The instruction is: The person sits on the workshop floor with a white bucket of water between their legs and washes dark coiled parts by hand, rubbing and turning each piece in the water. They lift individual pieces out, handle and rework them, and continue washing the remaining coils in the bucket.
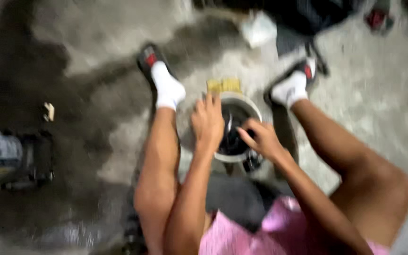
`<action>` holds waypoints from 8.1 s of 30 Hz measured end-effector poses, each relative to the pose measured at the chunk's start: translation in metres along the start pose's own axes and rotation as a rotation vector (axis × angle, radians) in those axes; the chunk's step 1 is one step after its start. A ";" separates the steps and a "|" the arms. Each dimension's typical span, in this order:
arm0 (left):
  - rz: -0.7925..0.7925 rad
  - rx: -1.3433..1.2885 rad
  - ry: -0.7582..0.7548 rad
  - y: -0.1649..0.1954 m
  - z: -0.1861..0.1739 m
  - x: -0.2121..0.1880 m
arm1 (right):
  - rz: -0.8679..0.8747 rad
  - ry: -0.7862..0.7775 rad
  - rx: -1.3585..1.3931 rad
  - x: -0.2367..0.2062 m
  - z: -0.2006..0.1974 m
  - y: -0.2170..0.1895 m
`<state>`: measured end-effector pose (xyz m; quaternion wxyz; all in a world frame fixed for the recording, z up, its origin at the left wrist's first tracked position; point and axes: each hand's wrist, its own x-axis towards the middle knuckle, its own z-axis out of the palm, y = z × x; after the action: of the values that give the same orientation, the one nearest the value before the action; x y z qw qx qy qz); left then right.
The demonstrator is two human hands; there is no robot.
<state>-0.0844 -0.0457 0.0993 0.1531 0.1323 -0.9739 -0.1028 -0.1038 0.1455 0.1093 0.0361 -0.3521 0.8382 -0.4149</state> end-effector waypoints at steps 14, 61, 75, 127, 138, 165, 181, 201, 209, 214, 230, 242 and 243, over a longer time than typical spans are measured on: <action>0.045 -0.061 0.017 0.003 -0.029 0.001 | -0.587 -0.441 -0.898 0.089 -0.002 0.075; 0.021 -0.258 0.082 0.002 -0.035 -0.004 | -0.269 -0.629 0.211 0.069 -0.075 0.012; 0.054 -0.209 0.115 0.005 -0.044 -0.008 | -0.554 -0.691 0.302 0.078 -0.041 0.039; 0.053 -0.192 0.057 0.004 -0.043 -0.010 | -0.082 -0.616 -0.141 0.063 -0.066 0.051; 0.061 -0.231 0.085 0.004 -0.042 -0.008 | -0.150 -0.428 -0.045 0.043 -0.062 0.043; 0.231 -0.727 -0.192 0.035 -0.063 -0.012 | 0.163 -0.312 0.305 0.016 -0.107 0.002; 0.181 -0.343 0.070 0.020 -0.064 -0.009 | -0.212 -0.447 -0.807 0.065 0.011 0.063; 0.311 -0.192 0.111 0.012 -0.029 -0.022 | -0.112 -0.330 0.020 0.046 -0.081 0.025; 0.279 -0.187 0.111 0.018 -0.034 -0.022 | -0.084 -0.220 0.241 0.038 -0.030 0.031; 0.278 -0.150 0.067 0.019 -0.036 -0.024 | 0.176 -0.193 0.289 0.035 -0.006 0.031; 0.277 -0.269 0.173 0.010 -0.024 -0.029 | 0.238 -0.252 0.116 0.035 -0.010 0.025; 0.253 -0.351 0.278 0.011 -0.015 -0.027 | 0.235 -0.077 0.128 0.018 -0.017 0.032; 0.265 -0.354 0.302 0.011 -0.016 -0.027 | 0.313 -0.069 0.227 0.021 -0.017 0.036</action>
<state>-0.0572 -0.0301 0.1091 0.3295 -0.0114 -0.9157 -0.2298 -0.1453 0.1587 0.0994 0.1685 -0.2250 0.8290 -0.4835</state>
